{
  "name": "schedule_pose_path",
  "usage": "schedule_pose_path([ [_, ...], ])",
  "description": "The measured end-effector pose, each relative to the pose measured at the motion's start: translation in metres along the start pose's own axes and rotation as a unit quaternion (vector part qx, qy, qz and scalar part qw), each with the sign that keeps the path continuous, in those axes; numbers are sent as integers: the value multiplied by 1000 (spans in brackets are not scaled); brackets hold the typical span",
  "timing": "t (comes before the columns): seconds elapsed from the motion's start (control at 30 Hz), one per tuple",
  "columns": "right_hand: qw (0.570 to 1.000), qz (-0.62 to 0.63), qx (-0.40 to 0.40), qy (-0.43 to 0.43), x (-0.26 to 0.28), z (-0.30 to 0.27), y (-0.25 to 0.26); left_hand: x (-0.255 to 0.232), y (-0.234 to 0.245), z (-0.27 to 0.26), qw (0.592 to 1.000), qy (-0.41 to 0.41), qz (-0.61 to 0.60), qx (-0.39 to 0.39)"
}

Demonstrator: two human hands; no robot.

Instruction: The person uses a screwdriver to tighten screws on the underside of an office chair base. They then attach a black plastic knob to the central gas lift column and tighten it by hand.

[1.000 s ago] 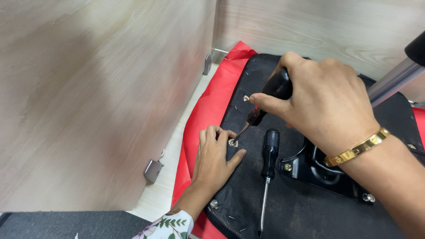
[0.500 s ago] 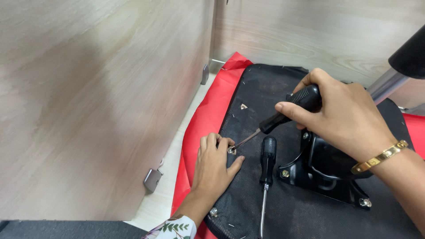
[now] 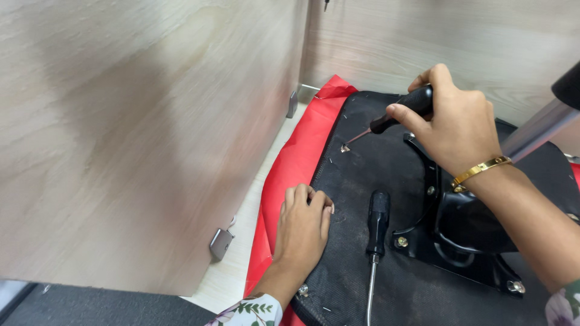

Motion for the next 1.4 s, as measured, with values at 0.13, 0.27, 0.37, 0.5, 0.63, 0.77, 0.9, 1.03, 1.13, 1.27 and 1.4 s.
schedule_pose_path([
  [0.13, 1000, -13, 7, 7, -1, 1, 1, 0, -1, 1, 1000, 0, 2, 3],
  [0.27, 999, -45, 3, 31, 1, 0, 7, 0, -2, 2, 1000, 2, 4, 8],
  [0.37, 999, -30, 7, 12, 0, -1, 6, 1, -2, 3, 1000, 11, -3, 16],
  [0.5, 999, -38, -4, 20, 2, 0, 6, 1, -3, 4, 1000, 7, 0, 12],
  [0.63, 999, -48, -5, 10, 3, 1, 8, 0, -3, 5, 1000, 7, 1, 16],
  [0.77, 998, -67, 11, -10, 4, 2, 7, 1, -3, 5, 1000, 12, 6, 21],
  [0.9, 998, -64, 3, -8, 3, -2, 7, 1, -3, 6, 1000, 12, 8, 22],
  [1.03, 996, -86, 11, -19, 1, -5, 11, 1, -3, 5, 1000, 11, 6, 20],
  [1.13, 994, -99, 23, -36, -3, -7, 16, 0, -2, 6, 1000, 13, 7, 21],
  [1.27, 995, -90, 10, -52, -4, -8, 16, -1, -1, 6, 999, 18, 3, 30],
  [1.4, 998, -48, -27, -14, 3, -7, 11, -1, -1, 8, 998, 36, 2, 50],
])
Point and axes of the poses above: each hand's wrist, its own z-axis towards the middle knuckle, its own y-axis out of the back of the hand, x = y × z, the point moved 2 cm from there along z, towards the middle knuckle, and after that the axes turned 15 degrees about x, right-handed, at the moved point
